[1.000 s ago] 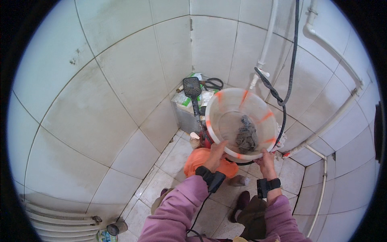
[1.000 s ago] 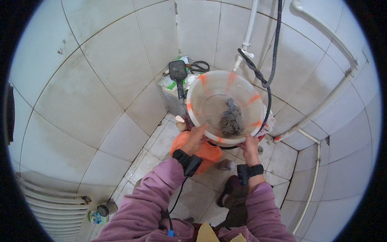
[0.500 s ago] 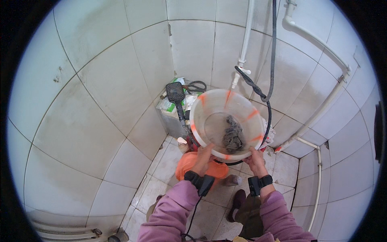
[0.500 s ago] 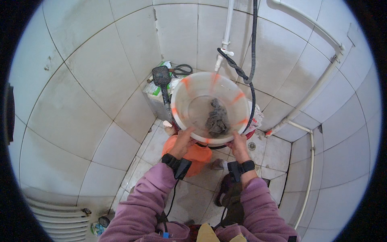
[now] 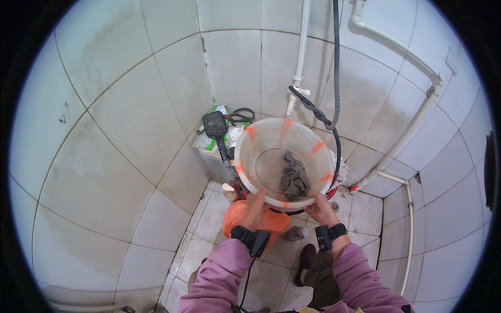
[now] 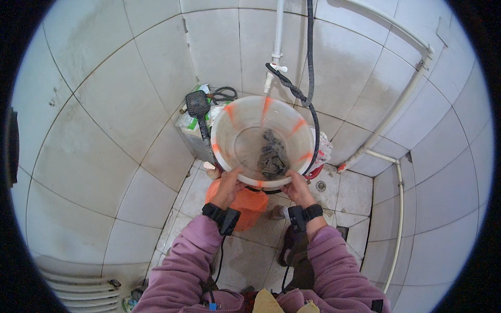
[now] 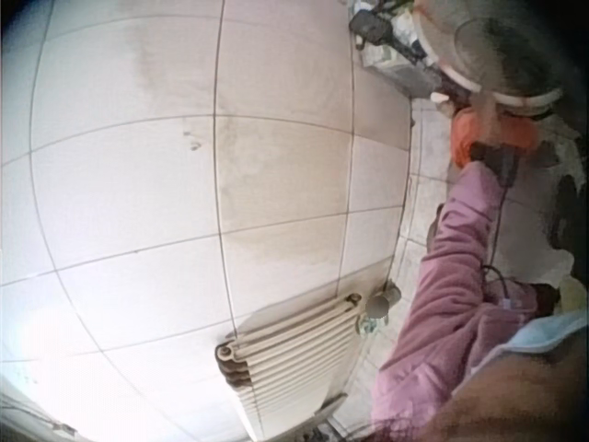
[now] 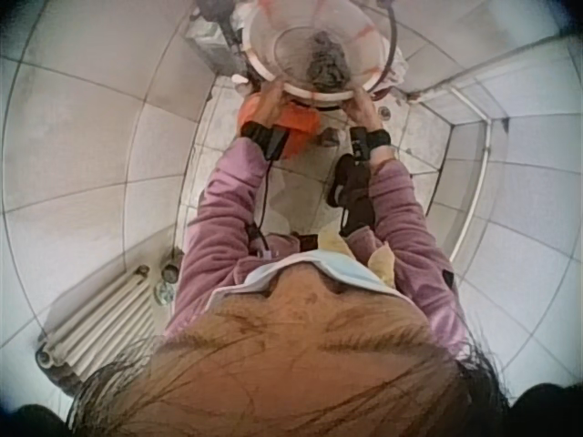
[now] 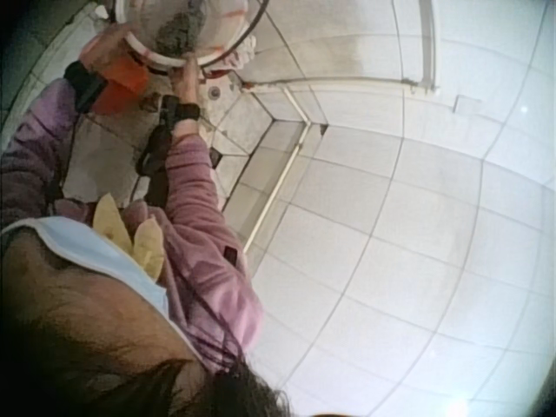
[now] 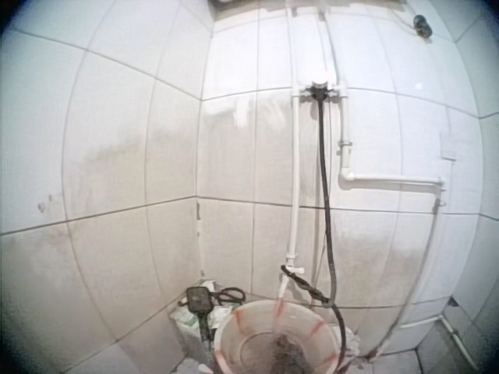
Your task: The person scrubs a tiled wall with a steel wool pad, repeatedly dipping it into a bucket of water. They add cleaning powder from a packet into the bucket and continue scrubbing the same wall area.
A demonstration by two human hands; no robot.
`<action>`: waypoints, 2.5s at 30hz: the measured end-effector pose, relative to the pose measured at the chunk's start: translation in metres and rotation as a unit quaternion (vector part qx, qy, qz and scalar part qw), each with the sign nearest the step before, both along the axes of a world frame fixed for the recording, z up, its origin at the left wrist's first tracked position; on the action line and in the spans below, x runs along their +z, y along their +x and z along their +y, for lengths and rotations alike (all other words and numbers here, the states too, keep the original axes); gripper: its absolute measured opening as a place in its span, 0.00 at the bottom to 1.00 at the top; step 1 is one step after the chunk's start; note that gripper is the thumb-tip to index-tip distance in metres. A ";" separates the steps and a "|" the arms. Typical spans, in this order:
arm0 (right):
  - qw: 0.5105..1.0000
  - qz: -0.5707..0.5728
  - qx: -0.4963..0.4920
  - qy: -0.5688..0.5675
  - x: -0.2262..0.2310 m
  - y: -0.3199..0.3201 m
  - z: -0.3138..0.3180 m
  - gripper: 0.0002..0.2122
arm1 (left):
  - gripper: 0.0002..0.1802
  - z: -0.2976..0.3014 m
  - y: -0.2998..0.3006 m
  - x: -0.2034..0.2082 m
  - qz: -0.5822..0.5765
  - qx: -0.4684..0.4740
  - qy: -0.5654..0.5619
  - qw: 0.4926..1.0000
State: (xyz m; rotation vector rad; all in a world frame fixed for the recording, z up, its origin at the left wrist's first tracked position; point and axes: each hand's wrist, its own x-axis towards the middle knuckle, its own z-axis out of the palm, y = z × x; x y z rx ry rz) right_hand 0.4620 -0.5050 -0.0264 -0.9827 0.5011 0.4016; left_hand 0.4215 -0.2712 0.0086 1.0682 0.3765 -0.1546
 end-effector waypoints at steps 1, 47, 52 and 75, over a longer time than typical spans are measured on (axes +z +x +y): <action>1.000 -0.006 -0.002 -0.009 0.000 0.000 0.000 0.06 | 0.16 0.000 0.000 0.001 0.006 0.005 -0.004 1.000; 0.995 -0.050 -0.064 -0.048 0.016 -0.002 -0.004 0.05 | 0.23 -0.008 0.012 -0.005 -0.014 -0.050 0.000 0.999; 0.996 -0.042 -0.051 -0.056 0.013 -0.001 -0.005 0.04 | 0.27 -0.008 0.010 0.005 0.008 -0.048 -0.012 0.999; 0.995 -0.042 -0.072 -0.053 0.020 -0.004 -0.001 0.02 | 0.31 -0.006 0.011 0.000 0.005 -0.044 -0.012 0.999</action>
